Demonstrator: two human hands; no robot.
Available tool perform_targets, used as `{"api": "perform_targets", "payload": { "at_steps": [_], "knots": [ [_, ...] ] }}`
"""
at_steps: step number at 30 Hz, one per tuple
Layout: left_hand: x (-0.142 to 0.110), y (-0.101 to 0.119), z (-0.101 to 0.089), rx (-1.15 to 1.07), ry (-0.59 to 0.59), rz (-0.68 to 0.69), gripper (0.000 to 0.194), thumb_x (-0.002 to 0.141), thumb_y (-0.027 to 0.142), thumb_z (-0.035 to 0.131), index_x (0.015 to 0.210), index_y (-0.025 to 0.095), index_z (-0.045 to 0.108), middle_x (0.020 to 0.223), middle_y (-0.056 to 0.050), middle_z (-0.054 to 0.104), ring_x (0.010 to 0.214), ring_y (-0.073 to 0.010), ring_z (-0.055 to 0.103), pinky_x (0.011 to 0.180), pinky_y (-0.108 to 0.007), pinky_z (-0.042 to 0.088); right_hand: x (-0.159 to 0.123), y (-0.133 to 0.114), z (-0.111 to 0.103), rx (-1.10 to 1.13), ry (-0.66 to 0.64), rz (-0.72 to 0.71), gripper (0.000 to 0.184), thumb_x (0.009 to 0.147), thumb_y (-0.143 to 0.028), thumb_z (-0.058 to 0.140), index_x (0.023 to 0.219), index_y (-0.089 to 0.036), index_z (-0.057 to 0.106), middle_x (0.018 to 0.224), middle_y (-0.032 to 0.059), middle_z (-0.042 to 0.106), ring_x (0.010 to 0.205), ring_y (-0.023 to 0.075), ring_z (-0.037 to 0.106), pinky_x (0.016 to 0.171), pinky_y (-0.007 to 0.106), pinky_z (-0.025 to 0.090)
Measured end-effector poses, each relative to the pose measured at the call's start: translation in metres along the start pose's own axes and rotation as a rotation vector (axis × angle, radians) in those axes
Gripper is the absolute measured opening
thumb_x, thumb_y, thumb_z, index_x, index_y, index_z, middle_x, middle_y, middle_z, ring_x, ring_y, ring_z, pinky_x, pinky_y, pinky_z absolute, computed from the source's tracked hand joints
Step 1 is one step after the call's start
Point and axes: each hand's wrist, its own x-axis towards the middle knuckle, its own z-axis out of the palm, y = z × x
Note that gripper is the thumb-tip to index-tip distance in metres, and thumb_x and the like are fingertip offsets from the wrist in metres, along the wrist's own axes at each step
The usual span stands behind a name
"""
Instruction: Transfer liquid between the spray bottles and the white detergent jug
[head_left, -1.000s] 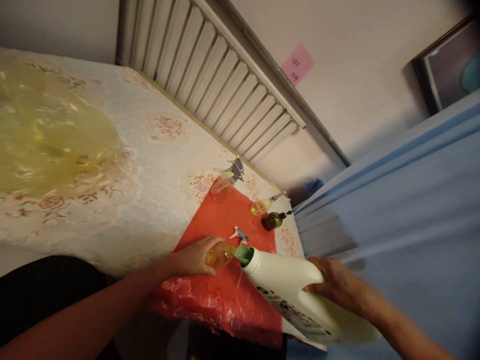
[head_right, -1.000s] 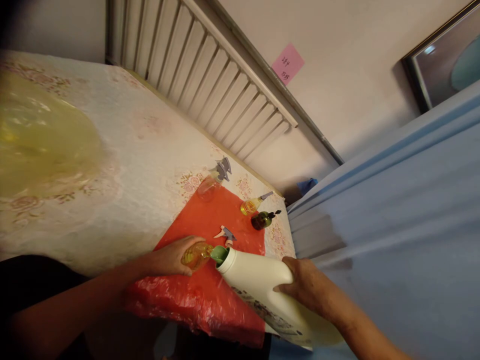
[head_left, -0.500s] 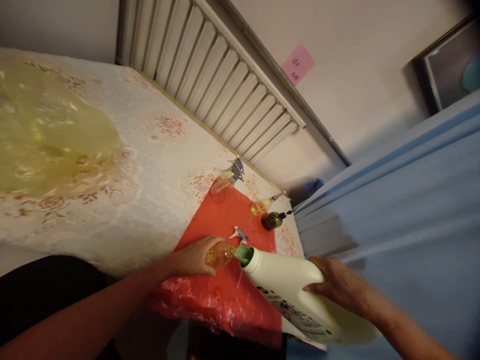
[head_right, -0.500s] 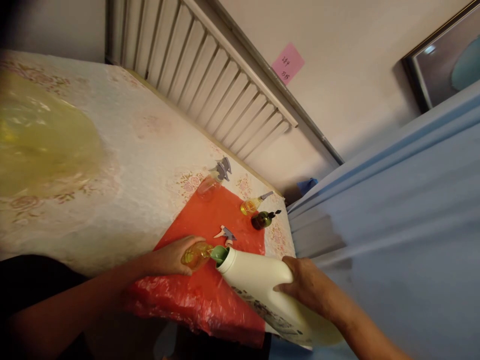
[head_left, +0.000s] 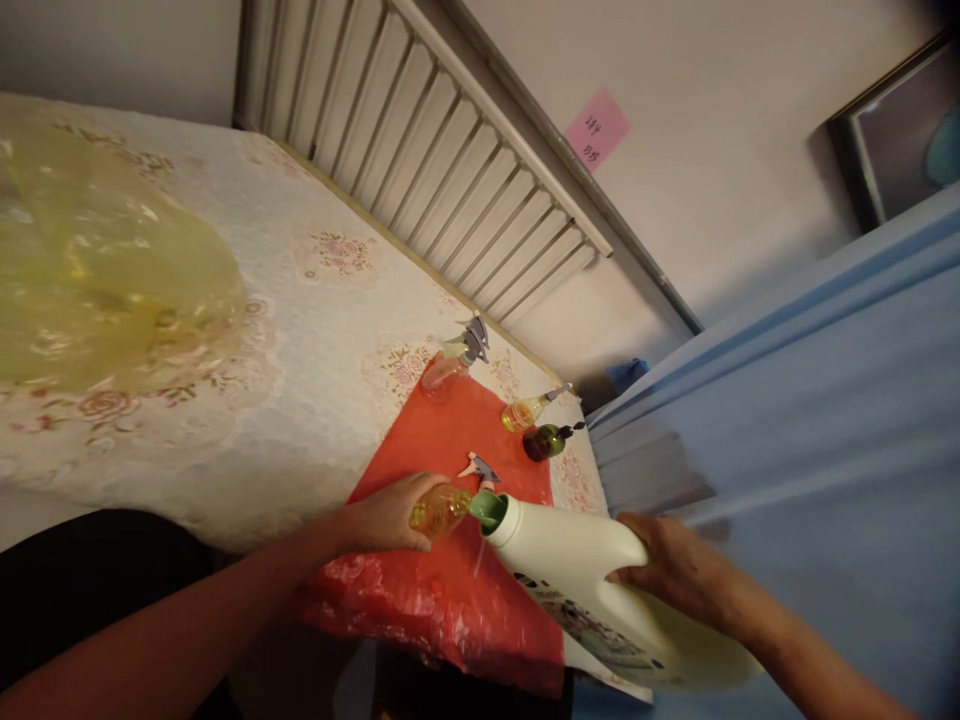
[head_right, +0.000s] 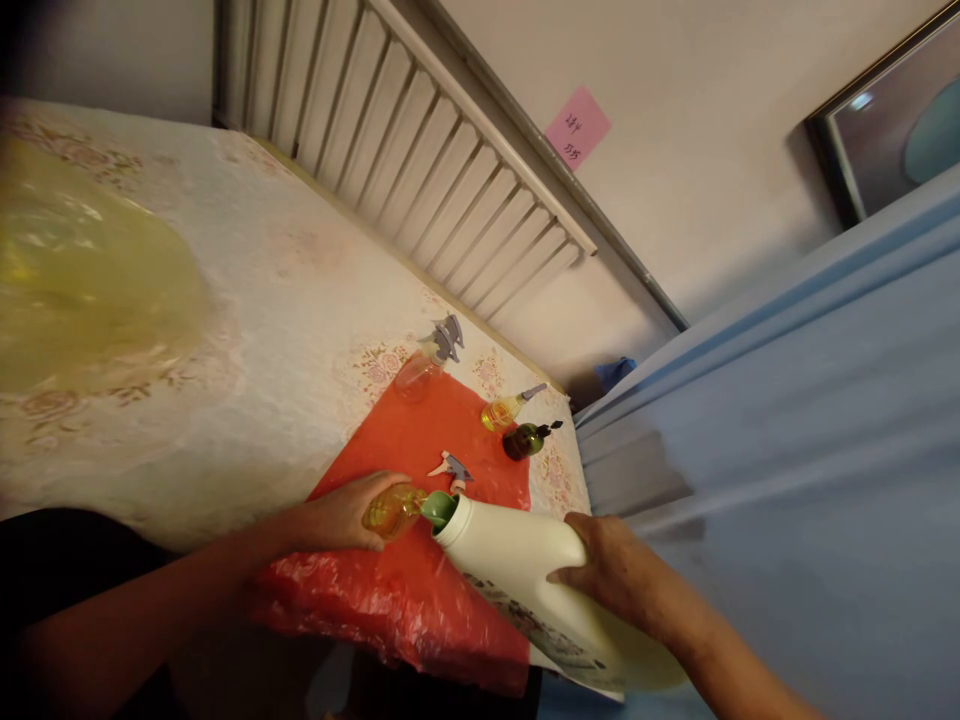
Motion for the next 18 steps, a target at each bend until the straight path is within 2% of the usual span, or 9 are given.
{"api": "perform_targets", "payload": {
  "at_steps": [7, 18],
  "knots": [
    [-0.0002, 0.0022, -0.0011, 0.018, -0.008, -0.014, 0.075, 0.058, 0.021, 0.070, 0.128, 0.027, 0.044, 0.123, -0.004, 0.057, 0.112, -0.0274, 0.056, 0.093, -0.034, 0.046, -0.0008, -0.0002, -0.0005, 0.010, -0.002, 0.002, 0.015, 0.073, -0.031, 0.065, 0.083, -0.020, 0.062, 0.083, 0.0031, 0.072, 0.073, 0.0174, 0.065, 0.059, 0.022, 0.043],
    [0.0003, -0.0002, 0.0003, 0.001, -0.008, 0.003, 0.073, 0.058, 0.022, 0.071, 0.127, 0.027, 0.045, 0.119, -0.002, 0.059, 0.109, -0.0259, 0.058, 0.093, -0.032, 0.046, 0.0002, -0.0017, -0.0018, 0.012, -0.004, 0.006, 0.015, 0.072, -0.030, 0.066, 0.083, -0.019, 0.063, 0.082, 0.0030, 0.072, 0.072, 0.0177, 0.065, 0.059, 0.022, 0.043]
  ]
}}
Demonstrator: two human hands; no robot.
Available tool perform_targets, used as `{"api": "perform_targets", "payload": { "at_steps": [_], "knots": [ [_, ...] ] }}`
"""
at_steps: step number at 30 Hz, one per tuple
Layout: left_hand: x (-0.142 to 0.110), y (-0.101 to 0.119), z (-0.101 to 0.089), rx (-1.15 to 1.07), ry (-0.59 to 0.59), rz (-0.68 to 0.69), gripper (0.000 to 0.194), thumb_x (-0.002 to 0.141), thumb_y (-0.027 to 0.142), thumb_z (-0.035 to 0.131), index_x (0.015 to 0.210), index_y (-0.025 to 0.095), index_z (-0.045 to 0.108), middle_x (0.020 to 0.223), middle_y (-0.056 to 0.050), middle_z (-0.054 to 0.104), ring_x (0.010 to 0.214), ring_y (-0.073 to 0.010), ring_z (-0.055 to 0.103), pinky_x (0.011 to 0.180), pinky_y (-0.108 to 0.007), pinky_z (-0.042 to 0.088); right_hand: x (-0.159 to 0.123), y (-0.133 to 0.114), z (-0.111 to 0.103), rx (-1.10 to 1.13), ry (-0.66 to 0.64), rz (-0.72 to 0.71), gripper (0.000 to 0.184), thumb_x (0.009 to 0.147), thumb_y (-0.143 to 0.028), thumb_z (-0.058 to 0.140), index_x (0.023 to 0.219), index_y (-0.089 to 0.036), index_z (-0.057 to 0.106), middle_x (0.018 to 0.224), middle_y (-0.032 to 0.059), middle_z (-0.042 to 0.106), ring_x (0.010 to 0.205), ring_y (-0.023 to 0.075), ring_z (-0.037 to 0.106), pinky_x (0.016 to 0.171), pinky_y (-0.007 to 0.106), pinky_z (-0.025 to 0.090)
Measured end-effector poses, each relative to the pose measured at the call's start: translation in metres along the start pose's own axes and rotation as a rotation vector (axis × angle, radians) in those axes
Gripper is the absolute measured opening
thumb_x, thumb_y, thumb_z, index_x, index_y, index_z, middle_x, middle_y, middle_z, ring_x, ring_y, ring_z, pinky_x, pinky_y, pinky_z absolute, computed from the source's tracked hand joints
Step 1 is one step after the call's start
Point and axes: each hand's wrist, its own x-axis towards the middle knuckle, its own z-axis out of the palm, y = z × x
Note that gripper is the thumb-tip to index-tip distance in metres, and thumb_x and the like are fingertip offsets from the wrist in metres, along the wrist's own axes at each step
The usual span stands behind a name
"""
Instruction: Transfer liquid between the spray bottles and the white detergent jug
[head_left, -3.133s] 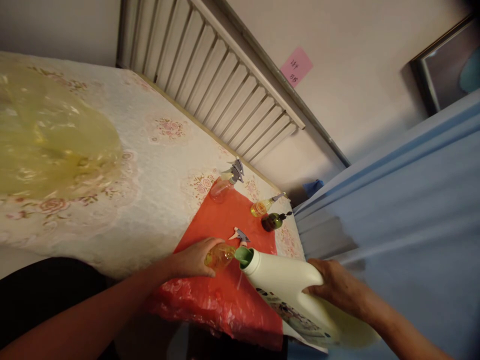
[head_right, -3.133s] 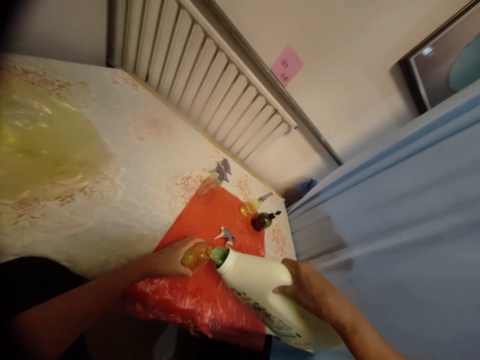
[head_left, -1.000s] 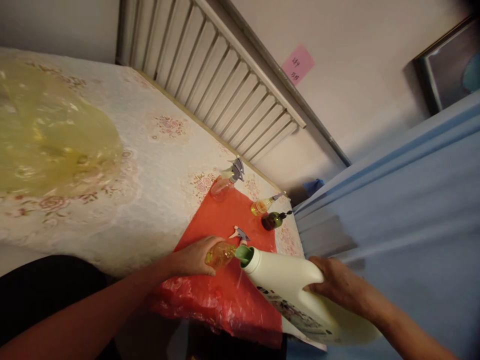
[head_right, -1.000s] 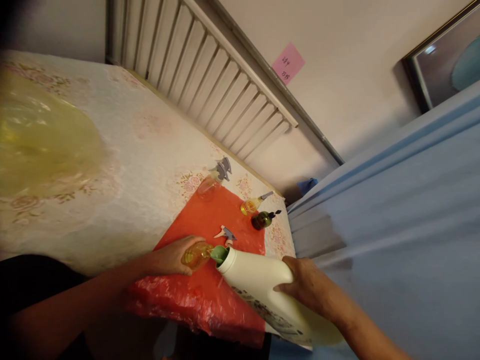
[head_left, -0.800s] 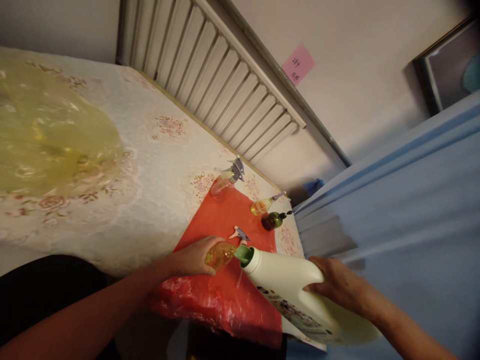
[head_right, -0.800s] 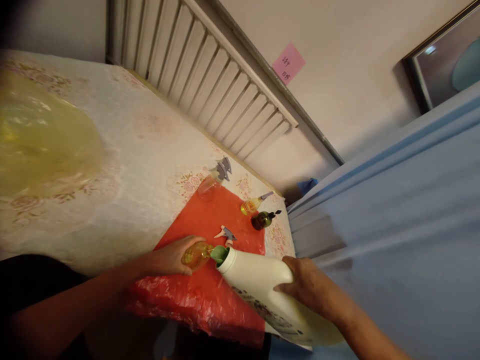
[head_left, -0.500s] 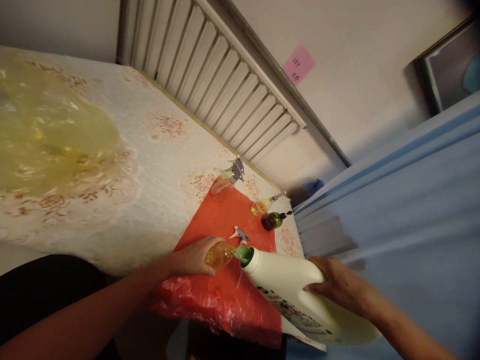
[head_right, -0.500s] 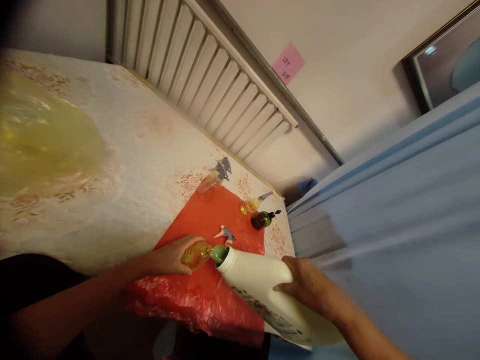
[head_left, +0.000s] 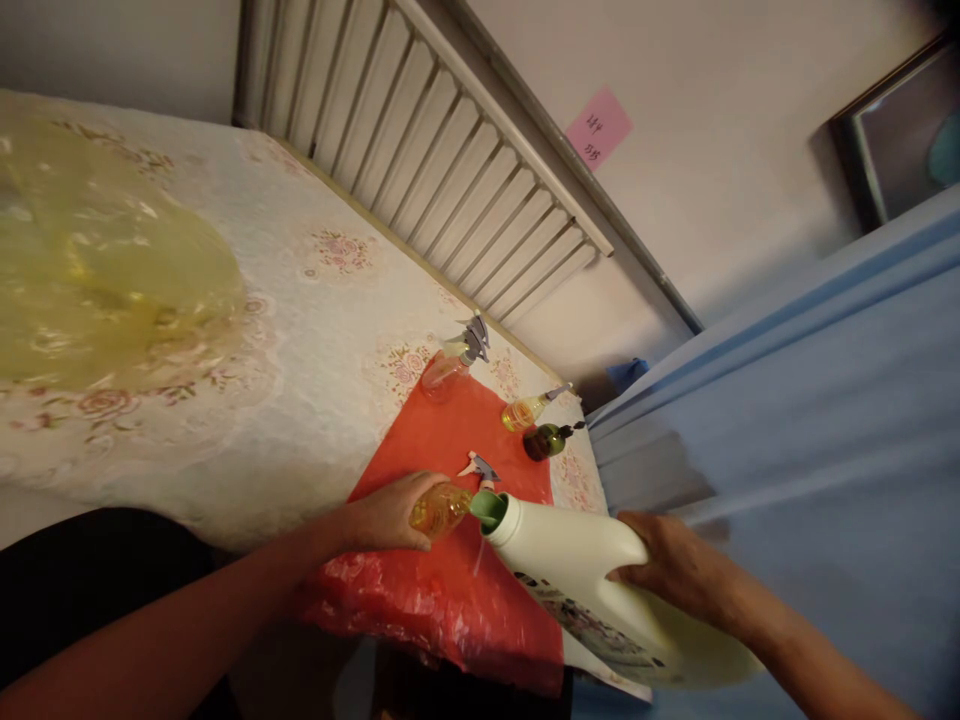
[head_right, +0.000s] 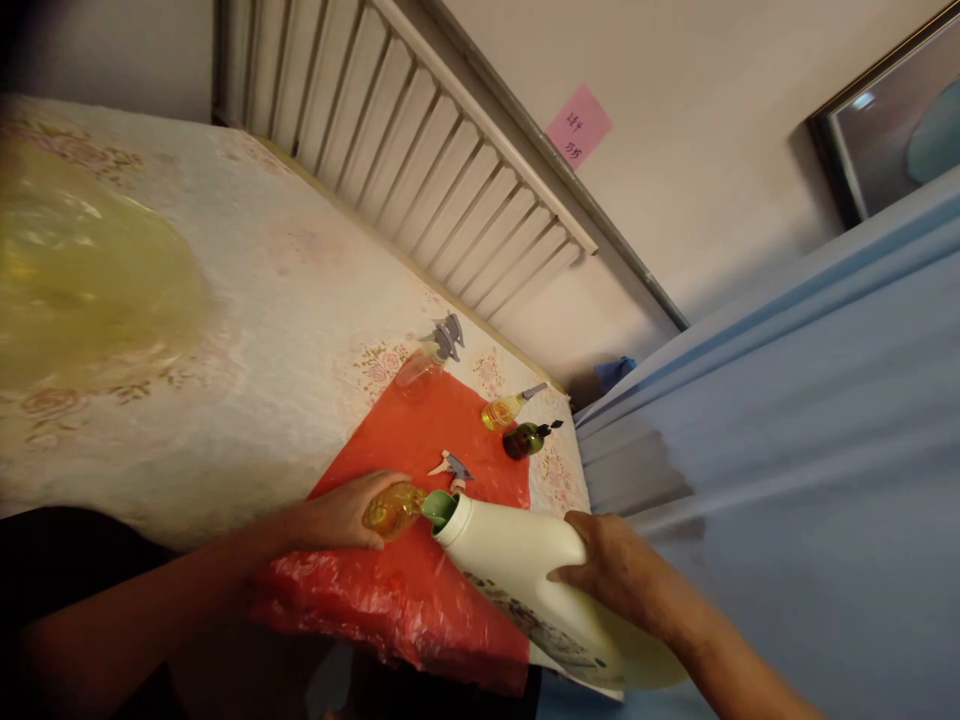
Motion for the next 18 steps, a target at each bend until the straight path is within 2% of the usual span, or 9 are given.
{"api": "perform_targets", "payload": {
  "at_steps": [6, 18],
  "knots": [
    [0.0015, -0.0037, 0.0006, 0.012, 0.001, 0.012, 0.076, 0.056, 0.020, 0.071, 0.127, 0.026, 0.045, 0.125, -0.004, 0.056, 0.115, -0.0272, 0.054, 0.097, -0.035, 0.044, 0.0001, -0.0002, -0.0006, 0.007, 0.003, -0.024, 0.015, 0.073, -0.030, 0.066, 0.083, -0.019, 0.063, 0.081, 0.0024, 0.072, 0.070, 0.0172, 0.065, 0.058, 0.022, 0.043],
    [0.0011, -0.0021, 0.0004, -0.016, -0.003, 0.001, 0.074, 0.057, 0.021, 0.071, 0.126, 0.026, 0.046, 0.121, -0.003, 0.058, 0.112, -0.0274, 0.056, 0.093, -0.034, 0.046, 0.0006, 0.0003, -0.0017, -0.003, -0.016, 0.006, 0.018, 0.073, -0.030, 0.065, 0.089, -0.021, 0.064, 0.087, 0.0031, 0.073, 0.076, 0.0184, 0.066, 0.061, 0.023, 0.045]
  ]
}}
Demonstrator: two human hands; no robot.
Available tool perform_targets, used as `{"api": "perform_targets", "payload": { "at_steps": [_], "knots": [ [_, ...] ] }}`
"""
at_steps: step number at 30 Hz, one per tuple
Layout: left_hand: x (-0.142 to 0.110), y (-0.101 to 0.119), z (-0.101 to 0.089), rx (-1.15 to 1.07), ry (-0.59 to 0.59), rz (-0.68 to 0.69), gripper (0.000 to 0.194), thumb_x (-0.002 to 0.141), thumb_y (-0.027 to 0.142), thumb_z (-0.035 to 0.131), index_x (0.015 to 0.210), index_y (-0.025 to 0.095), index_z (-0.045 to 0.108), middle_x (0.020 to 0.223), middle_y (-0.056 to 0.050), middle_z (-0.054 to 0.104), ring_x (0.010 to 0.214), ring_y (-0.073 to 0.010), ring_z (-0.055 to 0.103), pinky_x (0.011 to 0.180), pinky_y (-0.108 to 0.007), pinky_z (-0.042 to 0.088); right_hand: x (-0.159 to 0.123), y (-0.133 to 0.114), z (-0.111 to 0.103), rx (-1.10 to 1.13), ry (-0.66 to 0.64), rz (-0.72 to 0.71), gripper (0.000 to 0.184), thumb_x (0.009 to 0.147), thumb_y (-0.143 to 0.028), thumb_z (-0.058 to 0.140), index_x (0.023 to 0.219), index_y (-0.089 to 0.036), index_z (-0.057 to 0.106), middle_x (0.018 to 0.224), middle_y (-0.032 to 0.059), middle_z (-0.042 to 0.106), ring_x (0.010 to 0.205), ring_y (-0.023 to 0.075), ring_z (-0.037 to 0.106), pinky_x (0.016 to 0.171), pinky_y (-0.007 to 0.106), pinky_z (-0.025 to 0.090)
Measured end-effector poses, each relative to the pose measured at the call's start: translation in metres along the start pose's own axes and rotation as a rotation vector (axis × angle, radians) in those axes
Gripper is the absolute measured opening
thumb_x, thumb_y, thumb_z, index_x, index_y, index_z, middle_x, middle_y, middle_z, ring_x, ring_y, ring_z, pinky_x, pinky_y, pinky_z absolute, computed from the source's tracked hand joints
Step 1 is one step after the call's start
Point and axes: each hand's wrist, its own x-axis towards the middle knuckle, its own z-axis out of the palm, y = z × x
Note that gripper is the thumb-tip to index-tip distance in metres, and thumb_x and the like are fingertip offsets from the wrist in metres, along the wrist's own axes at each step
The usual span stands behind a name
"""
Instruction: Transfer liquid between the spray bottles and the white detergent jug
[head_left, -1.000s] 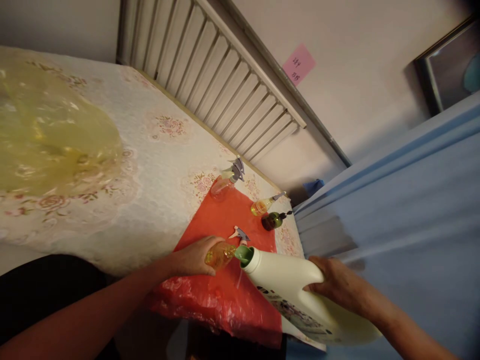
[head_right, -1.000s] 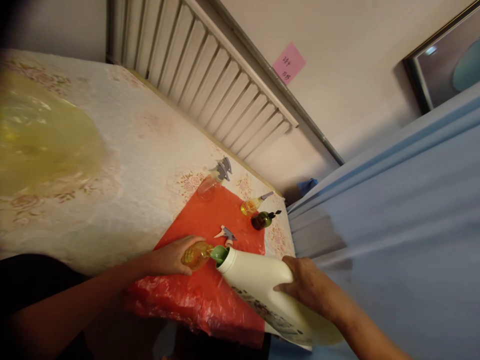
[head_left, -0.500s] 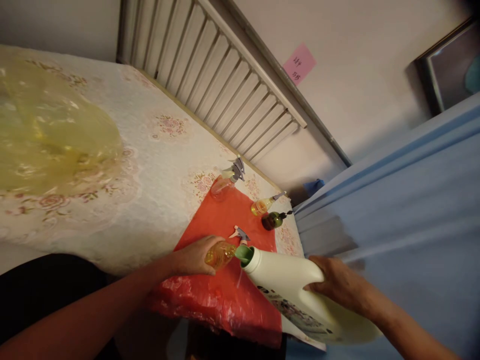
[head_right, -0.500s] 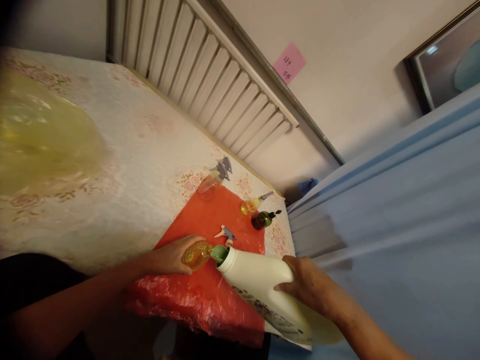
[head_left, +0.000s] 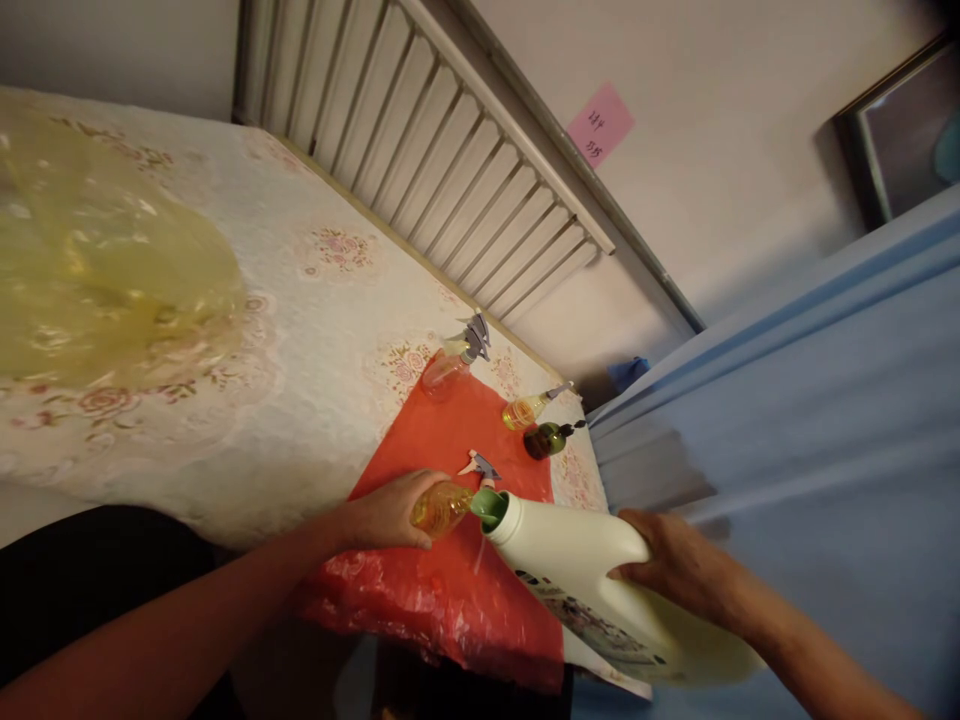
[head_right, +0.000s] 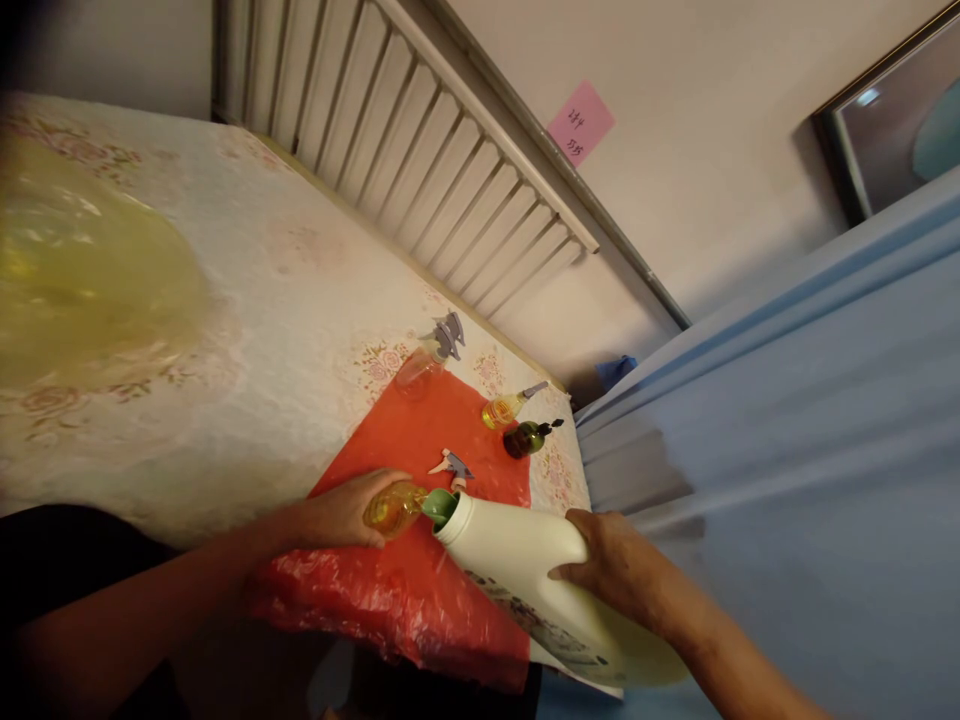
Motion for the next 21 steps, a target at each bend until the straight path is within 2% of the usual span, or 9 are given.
{"api": "perform_targets", "payload": {
  "at_steps": [7, 21],
  "knots": [
    [-0.0008, 0.0029, -0.0007, -0.015, 0.009, -0.007, 0.072, 0.057, 0.020, 0.071, 0.124, 0.026, 0.047, 0.117, -0.002, 0.060, 0.106, -0.0269, 0.058, 0.087, -0.032, 0.048, -0.0005, 0.0002, 0.0003, -0.012, -0.002, 0.006, 0.018, 0.073, -0.029, 0.065, 0.089, -0.020, 0.065, 0.086, 0.0036, 0.074, 0.076, 0.0187, 0.066, 0.062, 0.023, 0.046],
    [-0.0013, 0.0042, -0.0003, 0.004, 0.001, -0.015, 0.072, 0.058, 0.020, 0.070, 0.125, 0.026, 0.045, 0.118, -0.003, 0.059, 0.105, -0.0261, 0.059, 0.088, -0.032, 0.049, 0.0002, -0.0025, -0.0010, -0.019, 0.004, 0.003, 0.019, 0.074, -0.030, 0.066, 0.090, -0.020, 0.065, 0.087, 0.0041, 0.073, 0.077, 0.0188, 0.066, 0.062, 0.023, 0.046]
  ]
}}
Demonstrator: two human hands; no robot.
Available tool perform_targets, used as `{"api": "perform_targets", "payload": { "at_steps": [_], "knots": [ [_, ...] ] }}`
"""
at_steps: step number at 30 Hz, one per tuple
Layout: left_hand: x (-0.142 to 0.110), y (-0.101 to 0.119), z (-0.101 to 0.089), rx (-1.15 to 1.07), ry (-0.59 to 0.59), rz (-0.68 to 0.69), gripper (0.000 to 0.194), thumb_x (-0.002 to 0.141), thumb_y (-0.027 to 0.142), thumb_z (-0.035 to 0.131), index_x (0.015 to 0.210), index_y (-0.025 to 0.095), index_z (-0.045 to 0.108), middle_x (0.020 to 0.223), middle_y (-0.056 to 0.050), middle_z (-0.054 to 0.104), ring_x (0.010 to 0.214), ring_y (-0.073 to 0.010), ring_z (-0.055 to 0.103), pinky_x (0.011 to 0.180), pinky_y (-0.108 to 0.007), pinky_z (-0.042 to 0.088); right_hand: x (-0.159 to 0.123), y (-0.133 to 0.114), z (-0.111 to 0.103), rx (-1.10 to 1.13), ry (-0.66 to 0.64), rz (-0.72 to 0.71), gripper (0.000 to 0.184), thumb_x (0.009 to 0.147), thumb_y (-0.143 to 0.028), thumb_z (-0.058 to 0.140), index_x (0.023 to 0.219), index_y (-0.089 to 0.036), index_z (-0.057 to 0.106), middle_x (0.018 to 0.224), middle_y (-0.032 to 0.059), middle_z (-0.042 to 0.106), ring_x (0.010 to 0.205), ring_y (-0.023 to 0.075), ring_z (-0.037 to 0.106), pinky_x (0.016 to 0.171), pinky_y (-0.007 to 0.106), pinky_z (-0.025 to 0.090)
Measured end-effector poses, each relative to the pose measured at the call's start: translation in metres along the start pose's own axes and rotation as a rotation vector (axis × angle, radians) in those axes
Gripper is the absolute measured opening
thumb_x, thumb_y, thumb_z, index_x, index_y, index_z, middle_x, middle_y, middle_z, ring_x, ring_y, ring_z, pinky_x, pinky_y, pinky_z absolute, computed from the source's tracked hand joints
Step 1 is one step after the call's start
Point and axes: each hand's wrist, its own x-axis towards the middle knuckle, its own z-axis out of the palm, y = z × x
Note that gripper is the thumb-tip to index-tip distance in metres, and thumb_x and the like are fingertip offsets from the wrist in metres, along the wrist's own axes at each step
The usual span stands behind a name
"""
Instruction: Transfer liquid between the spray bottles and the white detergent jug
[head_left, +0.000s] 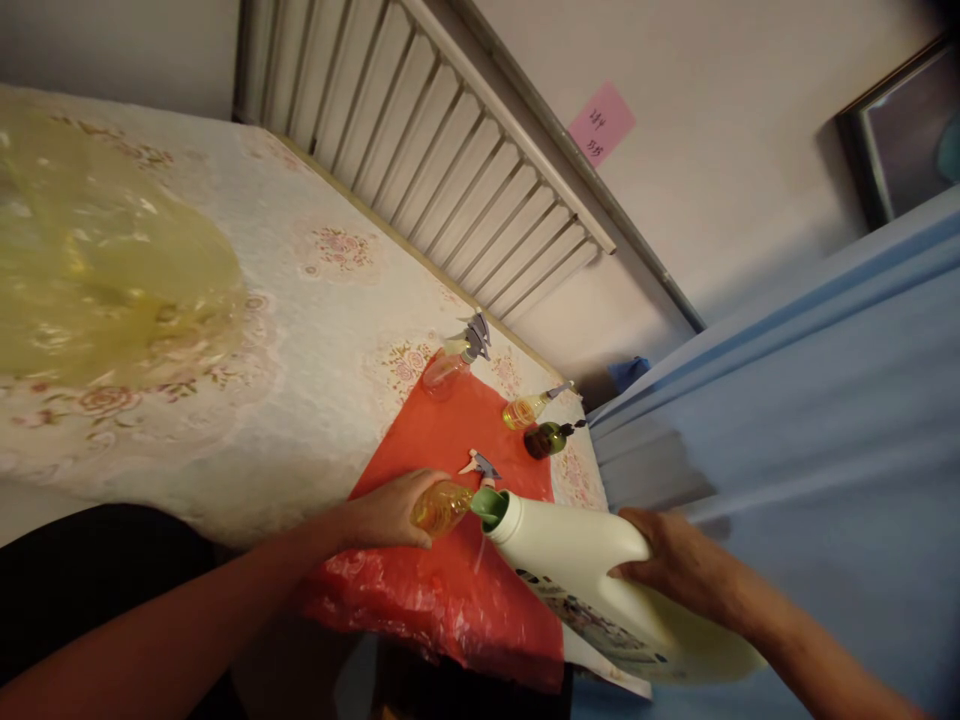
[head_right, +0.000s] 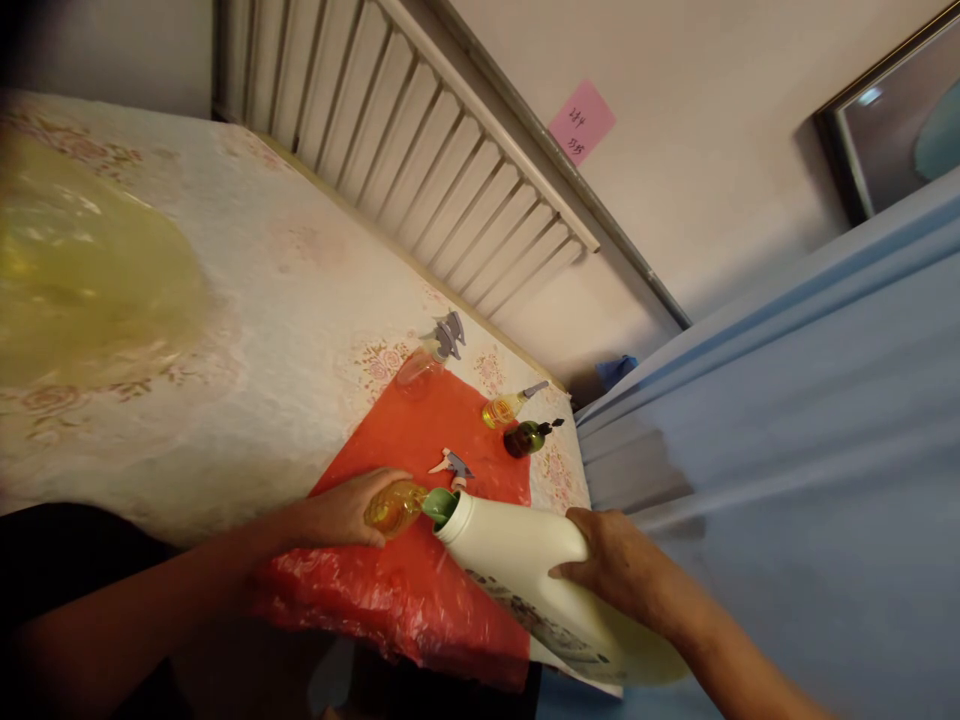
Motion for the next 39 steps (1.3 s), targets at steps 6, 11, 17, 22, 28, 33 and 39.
{"api": "perform_targets", "payload": {
  "at_steps": [6, 11, 17, 22, 28, 33, 39],
  "knots": [
    [0.0007, -0.0022, -0.0002, 0.004, 0.012, 0.023, 0.074, 0.057, 0.020, 0.071, 0.126, 0.027, 0.046, 0.121, -0.003, 0.058, 0.111, -0.0258, 0.056, 0.095, -0.033, 0.045, -0.0018, -0.0005, -0.0009, -0.003, -0.002, 0.009, 0.017, 0.073, -0.029, 0.065, 0.088, -0.020, 0.065, 0.087, 0.0038, 0.073, 0.076, 0.0187, 0.066, 0.061, 0.023, 0.045],
    [0.0009, -0.0024, -0.0007, -0.013, 0.000, 0.027, 0.073, 0.057, 0.019, 0.071, 0.126, 0.027, 0.046, 0.120, -0.004, 0.058, 0.110, -0.0262, 0.056, 0.094, -0.033, 0.046, -0.0024, 0.0002, -0.0004, 0.013, 0.001, 0.000, 0.018, 0.074, -0.030, 0.065, 0.089, -0.020, 0.064, 0.087, 0.0038, 0.073, 0.076, 0.0186, 0.066, 0.061, 0.023, 0.046],
    [0.0006, -0.0030, -0.0002, -0.016, 0.005, 0.026, 0.075, 0.057, 0.019, 0.071, 0.127, 0.026, 0.046, 0.122, -0.004, 0.057, 0.112, -0.0268, 0.055, 0.095, -0.034, 0.045, -0.0004, 0.0033, 0.0004, 0.028, 0.001, -0.010, 0.018, 0.074, -0.030, 0.065, 0.088, -0.020, 0.065, 0.085, 0.0034, 0.073, 0.074, 0.0184, 0.066, 0.060, 0.024, 0.045],
    [-0.0002, -0.0029, -0.0001, -0.009, 0.004, 0.017, 0.074, 0.058, 0.021, 0.071, 0.127, 0.026, 0.045, 0.122, -0.004, 0.058, 0.110, -0.0263, 0.057, 0.093, -0.034, 0.046, -0.0007, 0.0031, 0.0008, 0.016, 0.016, -0.018, 0.017, 0.073, -0.030, 0.065, 0.087, -0.020, 0.065, 0.084, 0.0028, 0.072, 0.074, 0.0187, 0.065, 0.060, 0.024, 0.045],
    [0.0003, -0.0045, 0.0014, -0.010, 0.007, 0.013, 0.073, 0.058, 0.021, 0.071, 0.126, 0.027, 0.046, 0.123, -0.004, 0.058, 0.111, -0.0269, 0.057, 0.093, -0.033, 0.046, -0.0007, 0.0025, -0.0003, 0.019, 0.005, 0.009, 0.019, 0.072, -0.029, 0.066, 0.089, -0.020, 0.066, 0.085, 0.0034, 0.073, 0.075, 0.0191, 0.066, 0.060, 0.024, 0.045],
    [0.0004, -0.0056, 0.0012, -0.011, 0.006, 0.019, 0.075, 0.059, 0.020, 0.071, 0.129, 0.027, 0.044, 0.126, -0.004, 0.056, 0.114, -0.0267, 0.055, 0.095, -0.033, 0.046, -0.0002, -0.0003, -0.0018, 0.028, 0.007, 0.004, 0.018, 0.072, -0.028, 0.065, 0.088, -0.020, 0.065, 0.084, 0.0034, 0.073, 0.074, 0.0189, 0.066, 0.061, 0.024, 0.045],
    [0.0012, -0.0062, 0.0015, -0.019, -0.001, 0.017, 0.074, 0.058, 0.020, 0.072, 0.127, 0.026, 0.045, 0.123, -0.004, 0.058, 0.112, -0.0269, 0.056, 0.094, -0.034, 0.046, -0.0013, -0.0018, -0.0018, 0.020, -0.001, 0.012, 0.018, 0.073, -0.029, 0.065, 0.088, -0.020, 0.065, 0.084, 0.0039, 0.073, 0.074, 0.0191, 0.066, 0.060, 0.024, 0.045]
  ]
}}
